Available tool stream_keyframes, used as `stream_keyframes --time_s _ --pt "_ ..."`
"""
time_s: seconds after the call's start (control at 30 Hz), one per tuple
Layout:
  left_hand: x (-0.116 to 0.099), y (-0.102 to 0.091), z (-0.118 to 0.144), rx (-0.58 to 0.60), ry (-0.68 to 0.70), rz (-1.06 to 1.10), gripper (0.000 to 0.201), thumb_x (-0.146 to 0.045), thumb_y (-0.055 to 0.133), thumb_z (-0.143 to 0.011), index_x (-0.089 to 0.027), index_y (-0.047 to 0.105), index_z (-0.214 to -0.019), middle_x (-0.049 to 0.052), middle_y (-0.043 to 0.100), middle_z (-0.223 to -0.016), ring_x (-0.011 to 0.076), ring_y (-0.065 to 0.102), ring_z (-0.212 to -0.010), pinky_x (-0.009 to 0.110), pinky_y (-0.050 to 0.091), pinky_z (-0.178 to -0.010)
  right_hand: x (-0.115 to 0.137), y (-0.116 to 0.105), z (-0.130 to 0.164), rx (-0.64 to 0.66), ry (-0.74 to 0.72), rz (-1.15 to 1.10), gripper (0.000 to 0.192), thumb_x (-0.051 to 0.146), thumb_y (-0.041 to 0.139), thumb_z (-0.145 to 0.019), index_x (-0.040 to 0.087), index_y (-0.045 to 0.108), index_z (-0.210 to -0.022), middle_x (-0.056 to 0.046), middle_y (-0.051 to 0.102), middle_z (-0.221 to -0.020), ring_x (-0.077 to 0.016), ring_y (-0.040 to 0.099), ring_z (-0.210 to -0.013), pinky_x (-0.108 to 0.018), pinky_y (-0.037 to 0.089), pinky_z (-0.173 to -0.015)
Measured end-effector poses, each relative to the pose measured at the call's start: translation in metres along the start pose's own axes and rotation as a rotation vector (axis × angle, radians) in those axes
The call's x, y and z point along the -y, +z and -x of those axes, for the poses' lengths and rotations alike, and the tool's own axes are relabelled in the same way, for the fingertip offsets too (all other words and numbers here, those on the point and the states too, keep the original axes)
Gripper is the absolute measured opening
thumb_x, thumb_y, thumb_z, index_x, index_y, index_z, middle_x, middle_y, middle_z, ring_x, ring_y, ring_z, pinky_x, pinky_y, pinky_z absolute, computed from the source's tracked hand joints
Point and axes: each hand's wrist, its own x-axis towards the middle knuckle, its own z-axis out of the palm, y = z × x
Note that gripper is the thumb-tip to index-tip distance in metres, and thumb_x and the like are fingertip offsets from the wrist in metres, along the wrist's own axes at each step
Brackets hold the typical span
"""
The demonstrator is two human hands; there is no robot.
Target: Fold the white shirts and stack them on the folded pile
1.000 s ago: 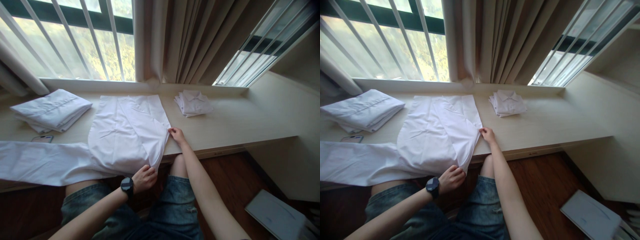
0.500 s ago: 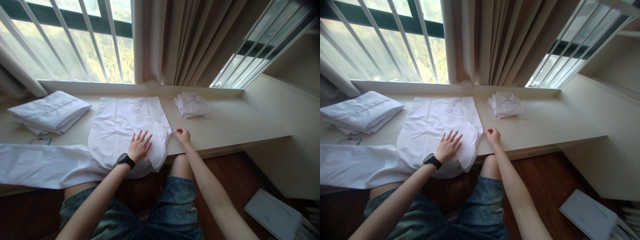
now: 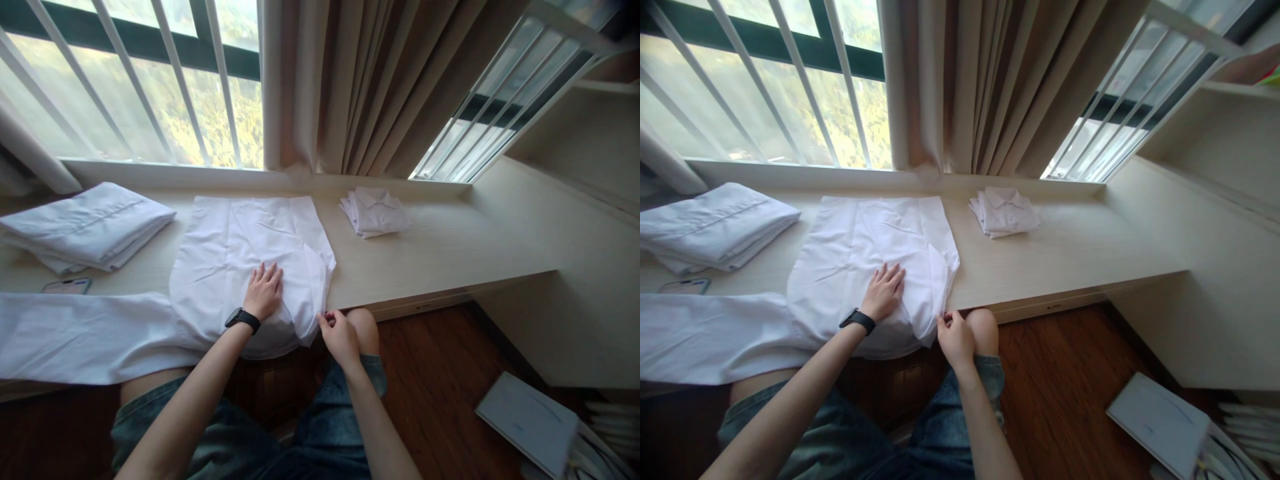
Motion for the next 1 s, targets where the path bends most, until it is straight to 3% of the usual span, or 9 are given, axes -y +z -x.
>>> stream_keyframes --time_s 0.1,0.17,0.3,0.4,0.5,0.67,0.77,0.87,1.0 --pt "0.004 -0.004 -0.015 -0.132 -0.238 0.181 0.047 -0.024 0.052 -0.091 -0.015 0.061 -0.136 0.017 0.041 -0.157 0.0342 0.044 -0.141 0.047 0.035 -0.118 -0.016 0.03 0.019 -0.092 0.071 -0.416 0.042 0.057 0.068 -0.079 0.021 0.058 -0.096 -0.011 0.073 -0.096 -0.0247 0.071 -0.088 -0.033 0.054 -0.078" --pt "0.008 -0.01 -0.031 -0.205 -0.454 0.355 0.051 -0.021 0.057 -0.084 -0.014 0.061 -0.135 0.019 0.052 -0.146 0.0305 0.056 -0.128 0.043 0.042 -0.112 -0.023 0.051 0.025 -0.078 0.146 -0.708 0.051 0.058 0.073 -0.072 0.02 0.056 -0.101 -0.013 0.073 -0.101 -0.0255 0.071 -0.092 -0.035 0.056 -0.08" --pt "0.02 -0.026 -0.066 -0.112 -0.655 0.7 0.056 -0.017 0.064 -0.07 -0.013 0.067 -0.126 0.012 0.072 -0.105 0.024 0.068 -0.097 0.036 0.054 -0.09 -0.027 0.067 0.029 0.034 0.178 -0.799 0.055 0.057 0.08 -0.066 0.016 0.063 -0.099 -0.011 0.075 -0.095 -0.0263 0.071 -0.09 -0.036 0.055 -0.08" --pt "0.032 -0.035 -0.081 -0.057 -0.657 0.749 0.049 -0.016 0.062 -0.065 -0.01 0.073 -0.112 0.008 0.072 -0.083 0.0189 0.068 -0.076 0.03 0.054 -0.074 -0.027 0.059 0.034 0.014 0.118 -0.616 0.049 0.062 0.072 -0.075 0.015 0.066 -0.088 -0.01 0.074 -0.085 -0.0235 0.068 -0.081 -0.031 0.052 -0.073" --pt "0.045 -0.039 -0.084 -0.071 -0.671 0.67 0.047 -0.014 0.06 -0.063 -0.01 0.074 -0.108 0.008 0.073 -0.082 0.0218 0.069 -0.083 0.031 0.053 -0.078 -0.027 0.049 0.043 -0.049 0.071 -0.377 0.05 0.067 0.058 -0.085 0.018 0.061 -0.072 -0.007 0.069 -0.07 -0.0204 0.061 -0.068 -0.027 0.043 -0.063" --pt "0.05 -0.035 -0.081 -0.113 -0.625 0.427 0.051 -0.019 0.066 -0.066 -0.013 0.073 -0.116 0.02 0.065 -0.128 0.0379 0.054 -0.127 0.047 0.04 -0.107 -0.019 0.04 0.053 0.028 0.017 -0.189 0.046 0.066 0.053 -0.089 0.021 0.062 -0.081 -0.006 0.07 -0.07 -0.0229 0.066 -0.067 -0.027 0.038 -0.06" --pt "0.037 -0.023 -0.087 -0.084 -0.364 0.16 0.056 -0.032 0.057 -0.085 -0.019 0.06 -0.14 0.015 0.043 -0.156 0.0369 0.035 -0.145 0.052 0.027 -0.118 -0.011 0.038 0.044 -0.067 0.051 -0.226 0.051 0.063 0.036 -0.098 0.02 0.063 -0.096 -0.009 0.073 -0.078 -0.0242 0.069 -0.072 -0.028 0.041 -0.063" --pt "0.022 -0.007 -0.093 0.099 -0.181 -0.042 0.056 -0.047 0.039 -0.097 -0.03 0.048 -0.15 0.008 0.032 -0.164 0.0372 0.024 -0.151 0.062 0.018 -0.12 -0.008 0.038 0.032 -0.15 0.073 -0.21 0.052 0.062 0.034 -0.098 0.02 0.063 -0.087 -0.011 0.074 -0.08 -0.0252 0.069 -0.074 -0.029 0.042 -0.064" --pt "0.017 0.008 -0.092 0.188 -0.16 -0.14 0.06 -0.053 0.03 -0.1 -0.033 0.041 -0.155 0.008 0.03 -0.165 0.0368 0.019 -0.153 0.063 0.009 -0.12 -0.011 0.035 0.028 -0.198 0.056 -0.137 0.043 0.057 0.045 -0.096 0.021 0.059 -0.077 -0.008 0.069 -0.07 -0.0234 0.066 -0.066 -0.03 0.041 -0.061"
